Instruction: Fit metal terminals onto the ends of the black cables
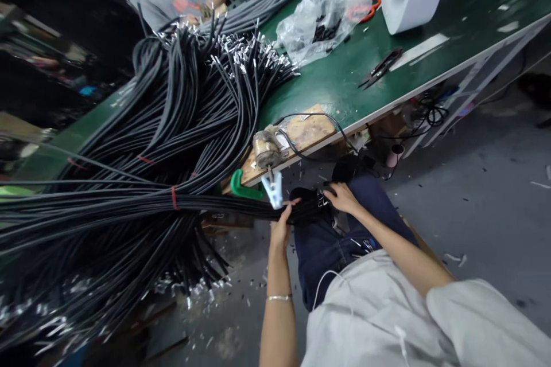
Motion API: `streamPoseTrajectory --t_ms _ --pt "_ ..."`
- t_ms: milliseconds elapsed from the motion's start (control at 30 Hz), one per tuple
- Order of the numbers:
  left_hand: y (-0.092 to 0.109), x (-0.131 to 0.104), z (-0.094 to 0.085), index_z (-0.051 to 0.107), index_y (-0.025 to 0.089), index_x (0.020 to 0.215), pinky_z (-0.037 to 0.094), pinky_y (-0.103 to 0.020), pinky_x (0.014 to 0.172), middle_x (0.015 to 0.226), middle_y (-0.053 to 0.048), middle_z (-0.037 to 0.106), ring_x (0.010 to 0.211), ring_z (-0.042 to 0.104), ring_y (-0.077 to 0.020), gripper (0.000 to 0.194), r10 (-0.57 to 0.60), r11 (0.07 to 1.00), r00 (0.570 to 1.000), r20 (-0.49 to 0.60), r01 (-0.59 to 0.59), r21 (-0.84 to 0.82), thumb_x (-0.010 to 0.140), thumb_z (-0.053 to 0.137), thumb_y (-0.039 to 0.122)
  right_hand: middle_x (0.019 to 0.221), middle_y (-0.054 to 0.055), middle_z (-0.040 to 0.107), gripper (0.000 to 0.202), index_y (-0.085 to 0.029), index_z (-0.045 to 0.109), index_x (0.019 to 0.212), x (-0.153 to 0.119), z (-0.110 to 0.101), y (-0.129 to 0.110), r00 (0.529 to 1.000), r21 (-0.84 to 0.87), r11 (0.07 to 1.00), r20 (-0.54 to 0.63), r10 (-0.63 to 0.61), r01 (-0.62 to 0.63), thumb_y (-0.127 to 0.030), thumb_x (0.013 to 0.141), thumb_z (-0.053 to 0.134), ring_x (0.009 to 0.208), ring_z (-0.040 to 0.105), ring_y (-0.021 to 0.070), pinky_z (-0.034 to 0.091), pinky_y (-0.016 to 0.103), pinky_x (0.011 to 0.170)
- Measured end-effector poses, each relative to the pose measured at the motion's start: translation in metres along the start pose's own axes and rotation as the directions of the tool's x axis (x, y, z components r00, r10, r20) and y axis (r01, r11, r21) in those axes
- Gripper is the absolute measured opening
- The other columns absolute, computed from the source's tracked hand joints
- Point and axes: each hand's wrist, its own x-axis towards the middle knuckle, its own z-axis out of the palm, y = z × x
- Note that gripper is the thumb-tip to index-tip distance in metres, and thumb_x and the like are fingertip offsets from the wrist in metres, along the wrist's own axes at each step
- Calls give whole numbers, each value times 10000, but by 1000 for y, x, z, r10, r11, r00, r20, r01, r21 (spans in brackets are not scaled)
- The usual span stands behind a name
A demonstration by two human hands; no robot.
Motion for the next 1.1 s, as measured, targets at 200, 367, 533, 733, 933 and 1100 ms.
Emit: streamPoseTrajectory --t_ms 200,367,533,733,933,1100 --pt "31 -32 6 525 169 696 512 -417 861 647 -4 647 737 686 -203 426 58 978 988 141 -28 -207 685 766 520 787 38 675 361 -160 657 975 -18 7 0 977 187 980 210 24 -64 -487 844 578 752 630 196 498 319 746" --pt "65 -55 9 513 169 729 442 -197 477 501 77 472 398 459 -56 289 203 915 969 142 -136 -379 819 700 370 676 -11 583 543 -186 604 985 -55 21 -7 899 351 917 437 16 -187 -679 757 589 580 584 147 528 297 554" --pt "99 -64 13 509 163 675 285 -136 355 458 100 342 327 280 -17 349 237 868 960 151 -139 -476 790 723 413 921 62 634 551 -220 551 1094 -81 19 -23 804 474 793 593 33 -382 -687 800 549 820 665 204 579 401 700" --pt "135 -67 18 505 157 682 286 -120 361 484 103 327 354 261 -11 368 176 833 978 112 -87 -546 760 758 413 932 86 693 396 -212 498 1151 -102 -12 -55 741 663 454 671 -10 -595 -444 862 637 799 701 237 556 519 750" --pt "150 -74 26 495 149 689 298 -113 373 479 96 332 353 299 -13 328 135 798 982 135 -26 -602 918 589 364 932 129 729 336 -176 558 1050 -116 -22 -62 784 737 343 620 -1 -582 -459 873 603 895 701 286 549 479 752" --pt "154 -77 24 493 152 714 323 -111 392 499 96 349 369 333 -9 303 113 761 979 169 24 -649 912 603 353 1081 94 686 312 -177 629 1029 -127 -15 -55 858 819 371 503 -99 -438 -301 757 718 1122 610 265 480 430 937"
